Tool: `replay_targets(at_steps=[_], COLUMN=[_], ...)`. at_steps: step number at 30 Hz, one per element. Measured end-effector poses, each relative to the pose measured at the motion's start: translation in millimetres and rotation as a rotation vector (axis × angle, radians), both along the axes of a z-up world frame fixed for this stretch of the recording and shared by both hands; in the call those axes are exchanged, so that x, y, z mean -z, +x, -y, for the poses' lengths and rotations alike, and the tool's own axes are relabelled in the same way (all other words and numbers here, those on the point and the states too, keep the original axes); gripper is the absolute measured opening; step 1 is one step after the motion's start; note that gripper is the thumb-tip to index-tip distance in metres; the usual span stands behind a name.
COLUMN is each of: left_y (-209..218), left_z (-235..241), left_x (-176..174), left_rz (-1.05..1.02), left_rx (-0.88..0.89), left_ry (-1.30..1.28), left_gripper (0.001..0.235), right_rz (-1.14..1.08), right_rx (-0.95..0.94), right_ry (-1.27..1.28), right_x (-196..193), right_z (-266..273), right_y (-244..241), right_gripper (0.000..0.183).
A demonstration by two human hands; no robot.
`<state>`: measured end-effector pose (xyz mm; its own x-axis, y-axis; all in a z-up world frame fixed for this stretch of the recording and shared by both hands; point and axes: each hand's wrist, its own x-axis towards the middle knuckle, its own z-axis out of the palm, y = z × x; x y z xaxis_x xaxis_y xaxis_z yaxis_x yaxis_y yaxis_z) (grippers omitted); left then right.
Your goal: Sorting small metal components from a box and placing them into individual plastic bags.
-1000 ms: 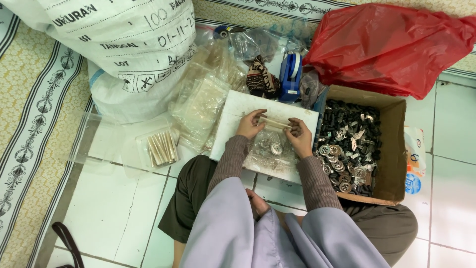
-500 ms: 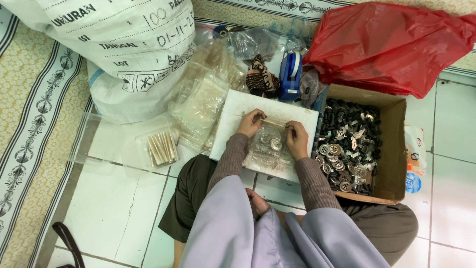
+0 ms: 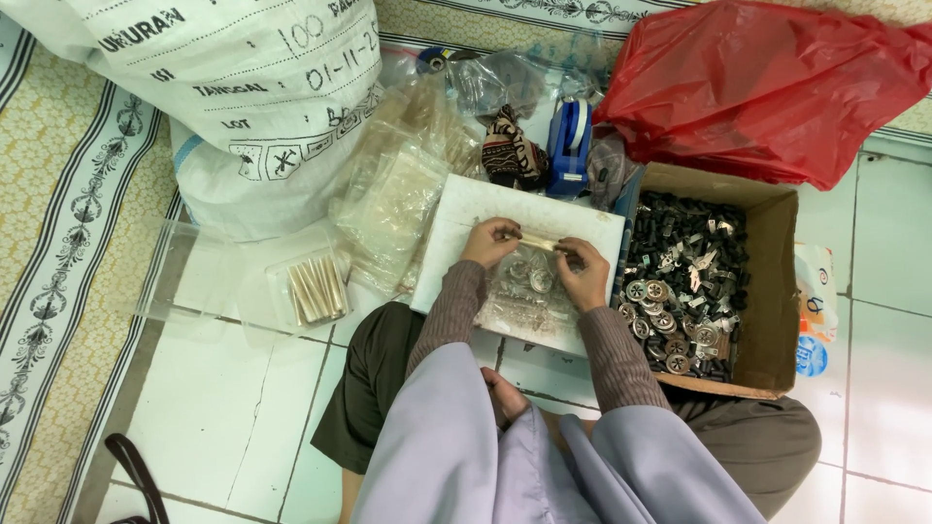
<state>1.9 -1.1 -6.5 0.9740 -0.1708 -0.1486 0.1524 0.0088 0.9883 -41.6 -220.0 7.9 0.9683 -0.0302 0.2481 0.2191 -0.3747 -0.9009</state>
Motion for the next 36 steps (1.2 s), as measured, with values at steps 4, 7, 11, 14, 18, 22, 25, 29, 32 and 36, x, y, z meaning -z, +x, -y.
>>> replay_targets(at_steps=[4, 7, 11, 14, 18, 22, 25, 29, 32, 36], left_y=[-1.6, -4.4, -6.9, -5.5, 2.0, 2.2, 2.5, 2.3, 0.5, 1.1], left_z=[0.5, 0.5, 3.7, 4.1, 3.9, 2.0, 2.1, 1.8, 2.9, 3.2], left_x=[-3.4, -23.4, -27.9, -22.8, -6.9, 2.3, 6.5, 8.1, 2.5, 2.4], left_rz=[-0.029, -0.049, -0.082, -0.015, 0.102, 0.108, 0.092, 0.007, -0.015, -0.021], left_rx=[0.003, 0.002, -0.013, -0.012, 0.006, 0.007, 0.004, -0.011, -0.02, -0.024], left_ry=[0.019, -0.009, 0.092, 0.139, 0.147, 0.147, 0.135, 0.038, -0.016, -0.039], left_gripper=[0.033, 0.042, 0.038, 0.027, 0.022, 0.022, 0.019, 0.015, 0.016, 0.019], right_rz=[-0.011, -0.013, -0.018, -0.001, 0.068, 0.103, 0.157, 0.176, 0.146, 0.124], right_rx=[-0.013, 0.006, 0.009, 0.013, 0.011, 0.004, 0.005, 0.03, 0.017, -0.027], right_ry=[-0.029, -0.04, -0.088, -0.147, -0.253, -0.309, -0.45, -0.517, -0.453, -0.379], right_x=[-16.5, -21.4, -16.4, -1.5, -6.9, -31.4, -19.6, -3.7, 3.7, 21.5], right_z=[-3.2, -5.7, -5.4, -1.5, -5.2, -11.4, -6.9, -1.9, 0.5, 6.8], right_y=[-3.4, -3.9, -3.7, -0.4, -3.7, -8.9, -7.0, -3.0, -0.8, 1.3], right_gripper=[0.019, 0.034, 0.033, 0.025, 0.019, 0.017, 0.016, 0.022, 0.023, 0.025])
